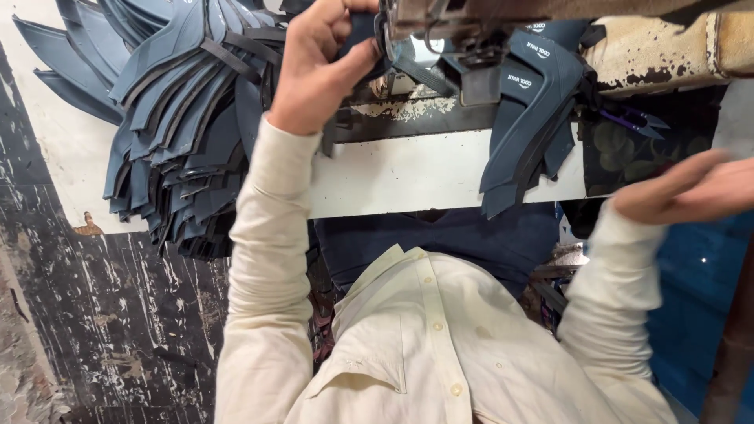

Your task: Stitching together various pre-cut components to form a shoe upper using an industrial sewing machine.

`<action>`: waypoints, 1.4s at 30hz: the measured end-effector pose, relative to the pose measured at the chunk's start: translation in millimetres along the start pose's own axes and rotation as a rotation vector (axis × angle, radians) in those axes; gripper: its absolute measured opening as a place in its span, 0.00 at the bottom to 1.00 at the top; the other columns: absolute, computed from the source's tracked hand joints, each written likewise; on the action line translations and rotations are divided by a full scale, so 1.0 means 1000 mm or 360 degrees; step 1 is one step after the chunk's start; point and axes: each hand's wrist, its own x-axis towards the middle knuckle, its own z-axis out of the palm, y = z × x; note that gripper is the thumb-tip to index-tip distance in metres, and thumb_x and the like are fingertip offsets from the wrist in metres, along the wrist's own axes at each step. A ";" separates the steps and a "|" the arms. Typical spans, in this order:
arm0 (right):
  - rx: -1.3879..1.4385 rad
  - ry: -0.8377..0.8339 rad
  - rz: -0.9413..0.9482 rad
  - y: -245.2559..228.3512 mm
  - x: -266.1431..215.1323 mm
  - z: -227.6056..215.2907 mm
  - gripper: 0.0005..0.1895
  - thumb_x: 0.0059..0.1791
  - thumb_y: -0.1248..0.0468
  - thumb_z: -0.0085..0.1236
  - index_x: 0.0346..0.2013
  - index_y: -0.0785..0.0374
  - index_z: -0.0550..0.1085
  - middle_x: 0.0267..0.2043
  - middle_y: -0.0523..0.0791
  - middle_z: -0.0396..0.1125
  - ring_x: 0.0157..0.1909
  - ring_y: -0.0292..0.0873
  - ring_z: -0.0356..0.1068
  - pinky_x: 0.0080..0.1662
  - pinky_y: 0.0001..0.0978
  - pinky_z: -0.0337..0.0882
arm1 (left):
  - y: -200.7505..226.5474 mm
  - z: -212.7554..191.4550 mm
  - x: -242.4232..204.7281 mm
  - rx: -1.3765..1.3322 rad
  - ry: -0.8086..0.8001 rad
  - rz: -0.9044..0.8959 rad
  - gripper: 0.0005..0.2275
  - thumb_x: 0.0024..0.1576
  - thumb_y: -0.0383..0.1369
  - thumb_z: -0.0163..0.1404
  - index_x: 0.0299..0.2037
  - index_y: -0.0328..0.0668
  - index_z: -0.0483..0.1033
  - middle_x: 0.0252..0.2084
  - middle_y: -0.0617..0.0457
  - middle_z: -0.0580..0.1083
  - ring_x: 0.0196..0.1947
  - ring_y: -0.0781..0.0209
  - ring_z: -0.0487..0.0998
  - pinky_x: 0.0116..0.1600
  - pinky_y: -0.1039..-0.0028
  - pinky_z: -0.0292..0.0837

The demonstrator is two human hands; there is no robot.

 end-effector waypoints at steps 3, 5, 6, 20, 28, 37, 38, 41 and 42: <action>0.0176 -0.0187 -0.0032 -0.103 0.039 0.034 0.19 0.63 0.62 0.44 0.62 0.72 0.56 0.60 0.58 0.55 0.62 0.55 0.60 0.61 0.55 0.59 | -0.012 0.037 -0.017 -0.0195 0.0456 -0.0011 0.05 0.69 0.20 0.54 0.52 0.30 0.74 0.37 0.59 0.73 0.34 0.77 0.71 0.37 0.87 0.63; 0.0475 -0.0440 0.0250 -0.147 0.047 0.052 0.16 0.62 0.60 0.47 0.61 0.68 0.63 0.55 0.54 0.62 0.57 0.47 0.65 0.58 0.43 0.66 | -0.015 0.063 -0.023 -0.0168 0.0694 0.0086 0.04 0.70 0.21 0.53 0.52 0.30 0.74 0.38 0.59 0.74 0.36 0.77 0.72 0.40 0.86 0.66; 0.0765 -0.0703 0.0518 -0.169 0.050 0.060 0.15 0.61 0.59 0.50 0.59 0.63 0.71 0.51 0.48 0.68 0.52 0.39 0.70 0.55 0.31 0.72 | -0.016 0.077 -0.027 -0.0138 0.0924 0.0186 0.03 0.70 0.21 0.52 0.51 0.31 0.75 0.40 0.59 0.76 0.39 0.77 0.73 0.43 0.86 0.68; 0.1435 -0.1084 0.1019 -0.223 0.100 0.130 0.08 0.57 0.75 0.62 0.51 0.72 0.79 0.46 0.48 0.76 0.47 0.36 0.77 0.53 0.26 0.78 | 0.002 0.109 -0.038 0.0018 0.1150 0.0123 0.11 0.72 0.22 0.49 0.64 0.34 0.71 0.50 0.54 0.79 0.45 0.74 0.78 0.52 0.83 0.75; 0.1466 -0.1123 0.1027 -0.222 0.104 0.131 0.08 0.57 0.75 0.61 0.51 0.72 0.78 0.45 0.47 0.76 0.47 0.36 0.77 0.51 0.24 0.78 | 0.031 0.138 -0.076 0.0122 0.1051 0.0096 0.25 0.72 0.18 0.46 0.76 0.37 0.49 0.50 0.48 0.76 0.46 0.68 0.77 0.53 0.80 0.73; 0.1511 -0.1132 0.1095 -0.220 0.105 0.130 0.08 0.56 0.75 0.60 0.51 0.72 0.78 0.45 0.47 0.76 0.47 0.35 0.77 0.51 0.24 0.78 | 0.042 0.126 -0.074 -0.0071 0.1043 -0.0222 0.26 0.68 0.18 0.44 0.75 0.35 0.52 0.38 0.53 0.72 0.23 0.72 0.72 0.27 0.80 0.69; 0.1514 -0.1131 0.1108 -0.221 0.106 0.131 0.09 0.56 0.75 0.61 0.51 0.72 0.78 0.45 0.47 0.76 0.46 0.35 0.77 0.49 0.24 0.78 | 0.042 0.121 -0.070 -0.0026 0.1015 -0.0184 0.26 0.68 0.18 0.45 0.75 0.36 0.53 0.37 0.55 0.71 0.24 0.73 0.71 0.28 0.81 0.68; 0.1494 -0.1126 0.1104 -0.222 0.105 0.131 0.09 0.55 0.75 0.61 0.50 0.73 0.79 0.44 0.47 0.76 0.45 0.35 0.76 0.48 0.24 0.77 | 0.040 0.106 -0.061 0.0211 0.0978 -0.0111 0.25 0.67 0.18 0.47 0.75 0.35 0.56 0.34 0.58 0.70 0.27 0.76 0.69 0.32 0.83 0.65; 0.1471 -0.1130 0.1092 -0.222 0.104 0.131 0.09 0.55 0.75 0.62 0.50 0.73 0.79 0.43 0.48 0.76 0.44 0.36 0.76 0.47 0.24 0.78 | 0.039 0.102 -0.058 0.0398 0.0975 -0.0083 0.25 0.67 0.18 0.48 0.75 0.35 0.59 0.34 0.59 0.69 0.29 0.77 0.68 0.33 0.84 0.63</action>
